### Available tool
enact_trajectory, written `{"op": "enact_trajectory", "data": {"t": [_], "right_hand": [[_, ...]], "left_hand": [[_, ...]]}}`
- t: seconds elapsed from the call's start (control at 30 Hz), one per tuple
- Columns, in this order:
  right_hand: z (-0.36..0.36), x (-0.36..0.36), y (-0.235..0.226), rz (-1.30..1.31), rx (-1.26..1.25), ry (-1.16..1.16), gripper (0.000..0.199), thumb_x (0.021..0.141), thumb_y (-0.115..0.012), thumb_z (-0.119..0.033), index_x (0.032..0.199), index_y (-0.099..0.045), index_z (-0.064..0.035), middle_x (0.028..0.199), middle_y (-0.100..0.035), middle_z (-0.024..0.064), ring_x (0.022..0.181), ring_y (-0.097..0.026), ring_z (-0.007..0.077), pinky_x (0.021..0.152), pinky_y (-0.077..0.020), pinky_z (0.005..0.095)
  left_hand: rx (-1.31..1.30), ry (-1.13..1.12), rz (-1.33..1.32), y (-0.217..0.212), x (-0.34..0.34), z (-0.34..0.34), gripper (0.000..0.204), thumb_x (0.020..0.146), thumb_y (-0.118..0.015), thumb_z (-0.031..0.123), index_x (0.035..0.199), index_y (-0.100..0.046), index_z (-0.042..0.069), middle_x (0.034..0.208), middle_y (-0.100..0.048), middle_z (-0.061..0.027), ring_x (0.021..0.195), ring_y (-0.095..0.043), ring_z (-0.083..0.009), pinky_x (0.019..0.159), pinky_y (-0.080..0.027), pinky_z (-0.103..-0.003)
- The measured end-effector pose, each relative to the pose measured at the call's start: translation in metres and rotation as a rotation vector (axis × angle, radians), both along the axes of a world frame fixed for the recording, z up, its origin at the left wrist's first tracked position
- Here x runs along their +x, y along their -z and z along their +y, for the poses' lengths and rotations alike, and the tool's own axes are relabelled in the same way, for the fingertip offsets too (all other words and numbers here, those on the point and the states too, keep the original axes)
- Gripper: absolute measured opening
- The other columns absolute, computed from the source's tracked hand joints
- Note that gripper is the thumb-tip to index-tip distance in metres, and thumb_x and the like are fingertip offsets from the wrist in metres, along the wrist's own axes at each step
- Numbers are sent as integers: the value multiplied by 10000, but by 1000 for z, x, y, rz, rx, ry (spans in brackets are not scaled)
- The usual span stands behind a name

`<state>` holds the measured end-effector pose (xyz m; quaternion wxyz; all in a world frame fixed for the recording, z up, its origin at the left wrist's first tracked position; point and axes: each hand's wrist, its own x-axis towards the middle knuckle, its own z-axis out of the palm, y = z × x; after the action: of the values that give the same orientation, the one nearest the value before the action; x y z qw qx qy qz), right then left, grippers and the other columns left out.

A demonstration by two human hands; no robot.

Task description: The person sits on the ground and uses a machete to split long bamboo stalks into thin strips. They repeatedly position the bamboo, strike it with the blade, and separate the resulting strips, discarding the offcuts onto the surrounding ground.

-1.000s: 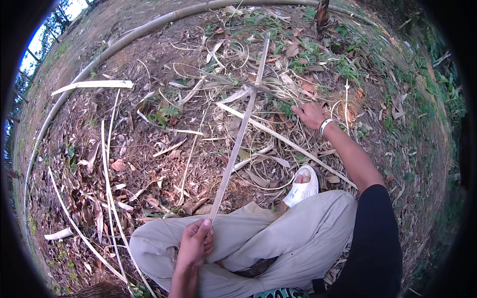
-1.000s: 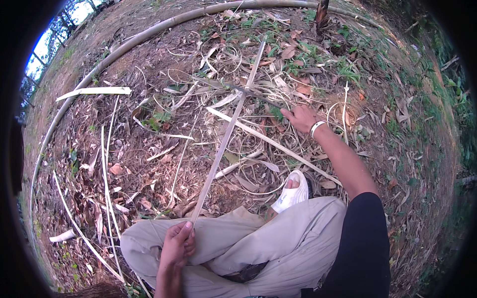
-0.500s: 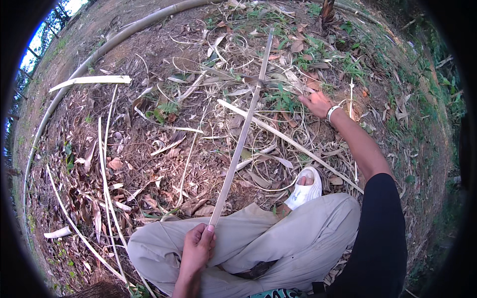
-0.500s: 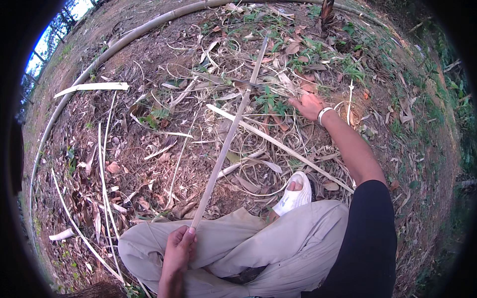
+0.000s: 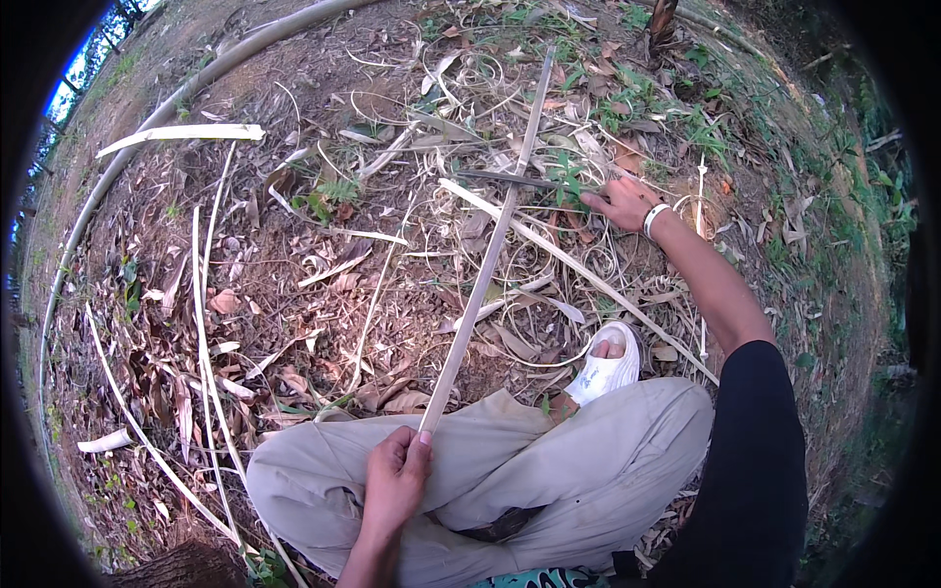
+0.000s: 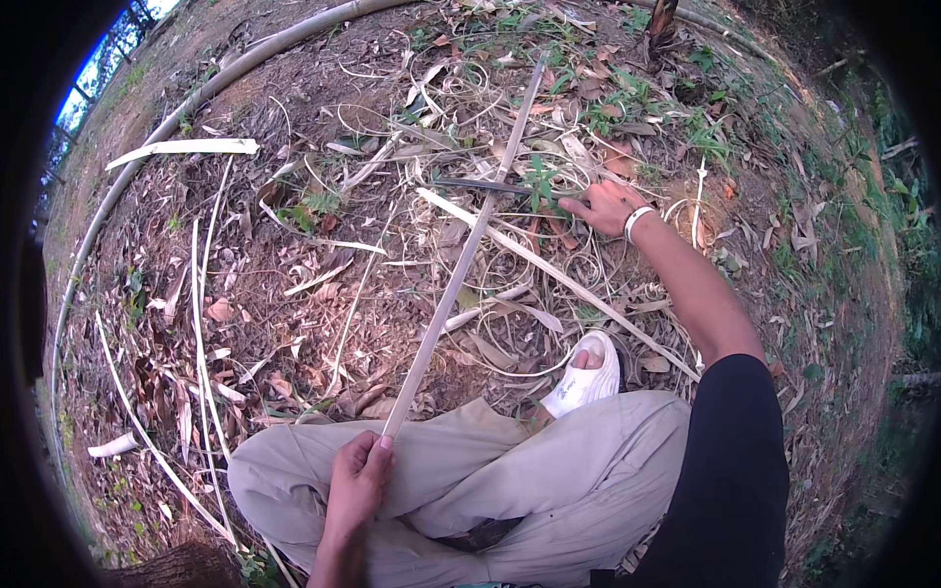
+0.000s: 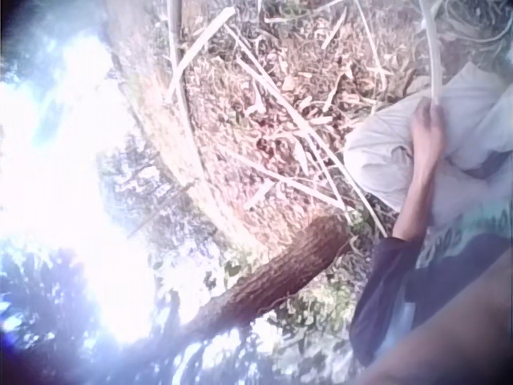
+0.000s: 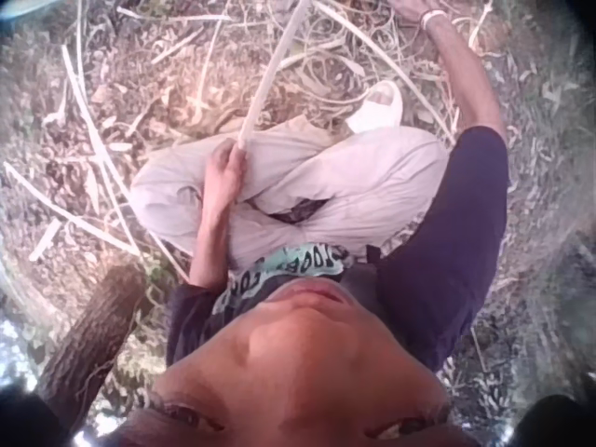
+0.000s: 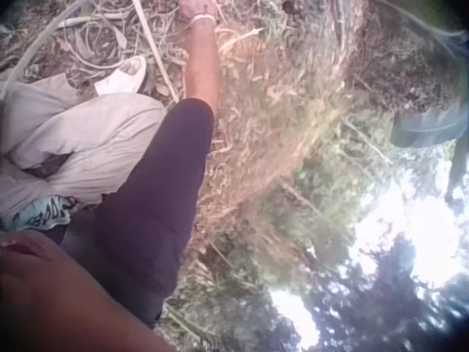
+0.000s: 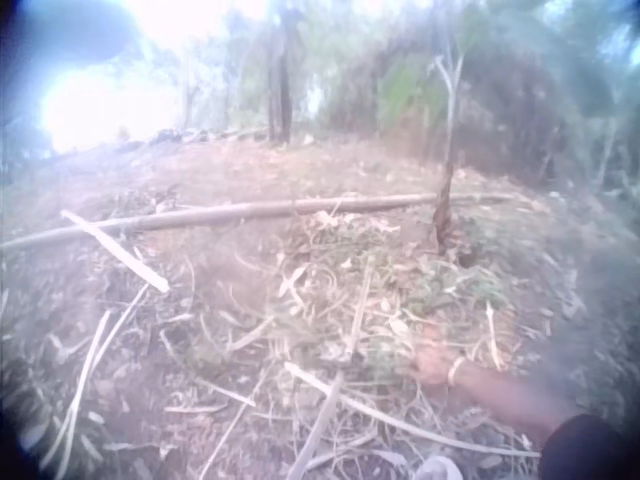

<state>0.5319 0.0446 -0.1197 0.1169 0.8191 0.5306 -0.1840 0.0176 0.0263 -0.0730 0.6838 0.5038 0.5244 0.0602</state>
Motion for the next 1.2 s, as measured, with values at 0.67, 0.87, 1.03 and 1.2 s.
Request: {"op": "enact_trajectory", "data": {"t": [0.67,0.87,1.03,1.2], "right_hand": [[-75,-156,-64,527,571,308,689,1007,-310,-589,658,-526,-36,474,-424,4,387,-394,111,423,-317,256],[-108,-251,-107,830,496,326,710,1008,-345,-567,608,-536,-13,486,-468,18,438,-453,121,477,-367,279],[-136,-304,-113,823,509,208,598,1022,-410,-472,690,-549,5,482,-455,38,446,-453,134,473,-361,312],[-154,-327,-126,637,575,60,448,994,-523,-361,770,-548,27,534,-488,187,483,-514,347,500,-381,416]], "left_hand": [[-468,-217,-632,-9,-5,12,924,915,-143,756,981,-560,-65,826,-659,-212,688,-678,-272,683,-592,-376],[-437,-208,-682,-15,-4,4,889,938,-149,725,1087,-544,-58,940,-665,-226,825,-676,-262,774,-575,-391],[-495,-168,-669,-31,-31,-15,649,1018,-277,519,1200,-516,-56,1023,-659,-204,832,-652,-218,766,-553,-346],[-369,-129,-625,-35,-61,-45,368,1002,-490,215,1235,-502,-69,1084,-652,-169,819,-626,-142,753,-538,-272]]}}
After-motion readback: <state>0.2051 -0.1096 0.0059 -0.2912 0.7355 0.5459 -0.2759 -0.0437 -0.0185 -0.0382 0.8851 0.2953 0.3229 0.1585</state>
